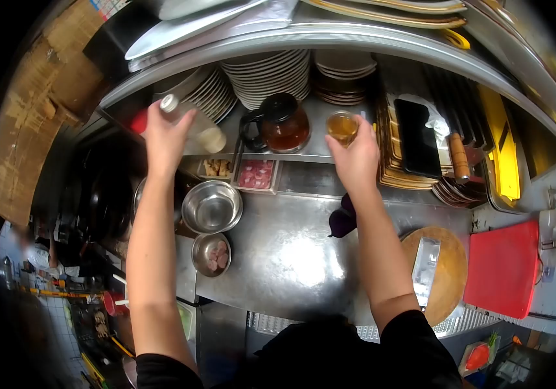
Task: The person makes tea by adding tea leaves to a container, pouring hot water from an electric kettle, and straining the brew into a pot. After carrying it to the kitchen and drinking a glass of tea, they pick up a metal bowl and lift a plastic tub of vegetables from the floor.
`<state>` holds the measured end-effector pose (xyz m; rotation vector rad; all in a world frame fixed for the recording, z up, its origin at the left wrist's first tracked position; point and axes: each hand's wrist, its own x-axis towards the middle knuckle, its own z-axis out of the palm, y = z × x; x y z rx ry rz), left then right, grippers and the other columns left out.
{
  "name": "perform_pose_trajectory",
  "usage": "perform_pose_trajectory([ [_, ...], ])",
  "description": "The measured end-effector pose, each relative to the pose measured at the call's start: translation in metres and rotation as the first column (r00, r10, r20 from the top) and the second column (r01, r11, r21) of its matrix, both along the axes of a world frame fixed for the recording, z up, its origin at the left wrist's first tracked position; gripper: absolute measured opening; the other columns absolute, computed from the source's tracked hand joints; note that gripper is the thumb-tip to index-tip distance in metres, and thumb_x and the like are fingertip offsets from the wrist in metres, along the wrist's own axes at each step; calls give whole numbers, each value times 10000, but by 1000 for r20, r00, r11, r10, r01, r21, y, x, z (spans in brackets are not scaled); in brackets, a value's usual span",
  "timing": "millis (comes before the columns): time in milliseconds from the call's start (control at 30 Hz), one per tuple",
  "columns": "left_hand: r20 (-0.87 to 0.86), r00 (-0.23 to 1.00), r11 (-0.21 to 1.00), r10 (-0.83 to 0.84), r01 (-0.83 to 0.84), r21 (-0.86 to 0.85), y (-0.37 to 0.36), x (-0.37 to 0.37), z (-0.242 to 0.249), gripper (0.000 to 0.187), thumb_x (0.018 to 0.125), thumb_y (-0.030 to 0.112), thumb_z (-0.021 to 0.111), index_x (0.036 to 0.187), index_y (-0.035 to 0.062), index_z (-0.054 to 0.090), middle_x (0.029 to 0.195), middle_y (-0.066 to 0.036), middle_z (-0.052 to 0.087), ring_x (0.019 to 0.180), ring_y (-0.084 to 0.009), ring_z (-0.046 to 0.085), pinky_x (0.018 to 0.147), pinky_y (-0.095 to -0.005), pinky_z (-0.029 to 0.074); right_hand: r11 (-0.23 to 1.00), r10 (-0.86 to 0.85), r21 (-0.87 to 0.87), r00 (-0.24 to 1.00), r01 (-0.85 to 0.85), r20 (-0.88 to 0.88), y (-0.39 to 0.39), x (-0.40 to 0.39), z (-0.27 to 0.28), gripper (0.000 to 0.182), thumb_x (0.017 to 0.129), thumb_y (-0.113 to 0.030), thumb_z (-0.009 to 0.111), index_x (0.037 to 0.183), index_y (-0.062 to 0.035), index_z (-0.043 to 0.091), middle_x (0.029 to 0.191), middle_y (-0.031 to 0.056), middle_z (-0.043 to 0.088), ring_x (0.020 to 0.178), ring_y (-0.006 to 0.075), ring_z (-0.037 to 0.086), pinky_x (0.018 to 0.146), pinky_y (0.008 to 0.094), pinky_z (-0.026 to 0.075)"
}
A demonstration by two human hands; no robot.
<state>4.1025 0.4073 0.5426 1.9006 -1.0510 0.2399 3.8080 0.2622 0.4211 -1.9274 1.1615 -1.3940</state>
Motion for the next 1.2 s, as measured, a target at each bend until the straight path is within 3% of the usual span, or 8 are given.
perform_pose_trajectory([
  [200,-65,996,993,-61,67,94,-41,37,-33,527,835,260,840,1163,-64,585,1064,-210,717,963,-286,703,863,-373,533,998,-57,-13,998,56,-23,-28,17,-20,670,740,-179,869,1287,25,540,1206,249,618,1108,423,604,951,466,504],
  [400,74,995,997,-71,72,-11,-40,18,-41,635,872,282,804,1304,-98,536,1206,-257,657,1117,-342,647,974,-399,490,997,-70,-34,997,70,-14,-22,16,-16,798,759,-234,869,1393,47,476,1293,276,567,1184,442,559,1014,463,470],
  [633,566,779,962,270,-198,-187,-23,42,-25,479,931,171,656,1305,-104,537,1295,-271,576,1268,-438,485,1079,-472,413,922,-44,-386,999,36,-10,23,-3,-2,781,813,-239,821,1427,62,445,1468,287,424,1400,485,372,1133,545,354],
  [767,606,790,838,89,-388,384,-44,130,-19,485,893,215,654,1300,-38,578,1270,-287,608,1190,-436,571,1045,-494,445,878,162,-456,987,-144,0,63,-7,-5,747,791,-158,806,1421,28,452,1513,288,381,1413,491,371,1147,559,322],
  [867,627,778,866,-29,-294,405,-57,173,-25,339,955,281,607,1166,27,685,1118,-258,683,1049,-451,639,986,-508,473,835,292,-476,956,-277,-44,89,-15,-13,763,753,-138,826,1408,8,464,1500,301,385,1385,520,398,1124,574,355],
  [967,641,762,830,-91,-298,472,-68,186,-14,327,995,326,563,1144,72,705,1167,-241,671,1081,-445,626,970,-509,483,820,357,-447,930,-357,-88,108,-31,-25,654,756,-138,843,1326,7,555,1474,268,420,1351,517,438,1072,553,438],
  [1100,716,696,878,-56,-308,368,-69,200,-15,387,1025,365,534,1219,58,667,1278,-240,626,1174,-431,587,991,-497,474,834,387,-353,906,-424,-172,119,-65,-51,727,734,-97,835,1369,-3,495,1470,287,413,1364,524,428,1096,574,396],
  [1200,837,547,961,7,-234,145,-66,178,-9,377,1017,289,565,1294,42,630,1317,-224,616,1215,-416,574,1026,-461,461,877,366,-252,909,-408,-201,129,-90,-67,678,743,-75,827,1339,11,515,1474,278,407,1369,522,423,1099,570,394],
])
